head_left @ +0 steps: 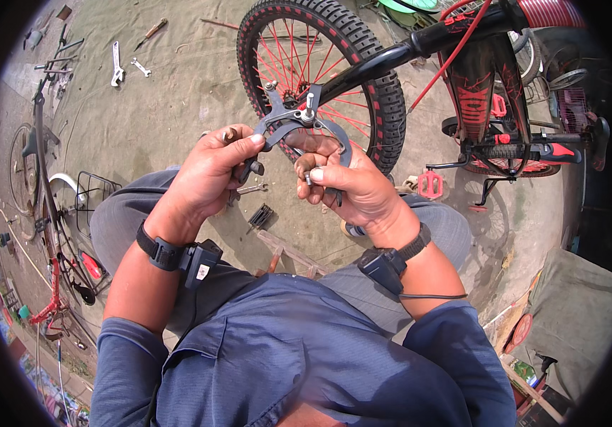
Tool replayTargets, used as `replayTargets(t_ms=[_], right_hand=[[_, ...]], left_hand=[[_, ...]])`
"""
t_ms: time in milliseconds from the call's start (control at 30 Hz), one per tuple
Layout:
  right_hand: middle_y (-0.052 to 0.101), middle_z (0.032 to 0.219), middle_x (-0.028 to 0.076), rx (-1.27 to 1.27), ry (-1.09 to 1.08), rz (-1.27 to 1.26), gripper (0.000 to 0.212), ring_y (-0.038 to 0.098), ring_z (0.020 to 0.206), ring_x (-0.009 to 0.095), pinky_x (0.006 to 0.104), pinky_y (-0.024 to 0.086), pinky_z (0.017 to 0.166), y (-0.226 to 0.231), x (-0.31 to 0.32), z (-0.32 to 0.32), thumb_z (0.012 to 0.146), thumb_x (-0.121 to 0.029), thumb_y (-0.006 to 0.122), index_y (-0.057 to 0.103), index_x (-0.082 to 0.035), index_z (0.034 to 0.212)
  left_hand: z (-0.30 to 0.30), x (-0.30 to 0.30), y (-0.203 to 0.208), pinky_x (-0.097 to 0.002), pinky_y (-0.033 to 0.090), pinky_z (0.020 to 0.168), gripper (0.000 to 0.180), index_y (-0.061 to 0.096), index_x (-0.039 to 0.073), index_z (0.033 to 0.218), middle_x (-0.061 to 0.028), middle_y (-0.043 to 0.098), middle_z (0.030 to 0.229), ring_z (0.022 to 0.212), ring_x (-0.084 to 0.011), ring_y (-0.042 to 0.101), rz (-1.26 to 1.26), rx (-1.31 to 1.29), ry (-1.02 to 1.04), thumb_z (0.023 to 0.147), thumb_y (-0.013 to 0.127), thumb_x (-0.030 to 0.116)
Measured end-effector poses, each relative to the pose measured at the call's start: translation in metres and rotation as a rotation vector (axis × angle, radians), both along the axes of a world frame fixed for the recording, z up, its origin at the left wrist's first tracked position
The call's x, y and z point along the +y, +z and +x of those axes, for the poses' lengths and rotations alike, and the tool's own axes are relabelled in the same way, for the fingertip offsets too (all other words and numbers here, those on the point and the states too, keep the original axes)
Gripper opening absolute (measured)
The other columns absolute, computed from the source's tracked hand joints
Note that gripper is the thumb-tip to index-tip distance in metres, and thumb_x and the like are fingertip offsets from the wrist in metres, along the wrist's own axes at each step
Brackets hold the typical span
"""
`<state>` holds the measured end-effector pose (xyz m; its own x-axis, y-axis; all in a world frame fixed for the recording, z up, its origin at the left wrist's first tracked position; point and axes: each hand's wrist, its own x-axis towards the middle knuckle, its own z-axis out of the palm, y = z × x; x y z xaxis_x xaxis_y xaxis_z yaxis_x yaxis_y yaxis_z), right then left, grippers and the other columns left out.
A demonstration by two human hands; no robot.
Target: The person removes the front brake caliper from a bicycle using a wrench, then disassembles the caliper to separate the brake pads and internal components. The person handles the brake cable and caliper parts while working in a cluttered workshop.
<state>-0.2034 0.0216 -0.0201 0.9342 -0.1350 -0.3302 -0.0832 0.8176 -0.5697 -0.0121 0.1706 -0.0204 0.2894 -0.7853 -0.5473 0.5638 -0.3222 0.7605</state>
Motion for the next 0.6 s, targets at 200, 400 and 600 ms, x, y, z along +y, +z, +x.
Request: replayTargets(t_ms=[200,400,600], right_hand=[[0.066,0.098,0.009,0.09,0.033,-0.002,0.032,0.07,0.083,0.019,0.0251,0.055,0.067,-0.007,0.0,-0.001,0.089,-0.004,0.059,0.06,0.003,0.12],[0.067,0.091,0.011,0.079,-0.013,0.091,0.017,0.07,0.082,0.023,0.0286,0.056,0.068,-0.015,0.004,-0.001,0.09,-0.004,0.054,0.062,0.002,0.104],[0.067,0.094,0.01,0.015,-0.011,0.155,0.028,0.069,0.086,0.023,0.0299,0.053,0.069,-0.019,0.004,0.0,0.099,-0.023,0.05,0.063,0.0,0.104]], left_hand=[[-0.001,0.0,0.0,-0.0192,0.027,0.047,0.018,0.063,0.009,0.096,0.0074,0.052,0.07,0.054,-0.0011,0.039,0.013,-0.044,0.028,0.094,0.071,0.024],[-0.003,-0.001,0.001,-0.0202,0.026,0.049,0.017,0.063,0.009,0.095,0.0082,0.05,0.07,0.056,-0.0015,0.038,0.022,-0.066,0.038,0.093,0.072,0.024],[-0.002,0.0,0.001,-0.0197,0.026,0.049,0.017,0.063,0.01,0.095,0.0088,0.05,0.07,0.056,-0.0011,0.037,-0.009,-0.041,0.055,0.094,0.072,0.025]])
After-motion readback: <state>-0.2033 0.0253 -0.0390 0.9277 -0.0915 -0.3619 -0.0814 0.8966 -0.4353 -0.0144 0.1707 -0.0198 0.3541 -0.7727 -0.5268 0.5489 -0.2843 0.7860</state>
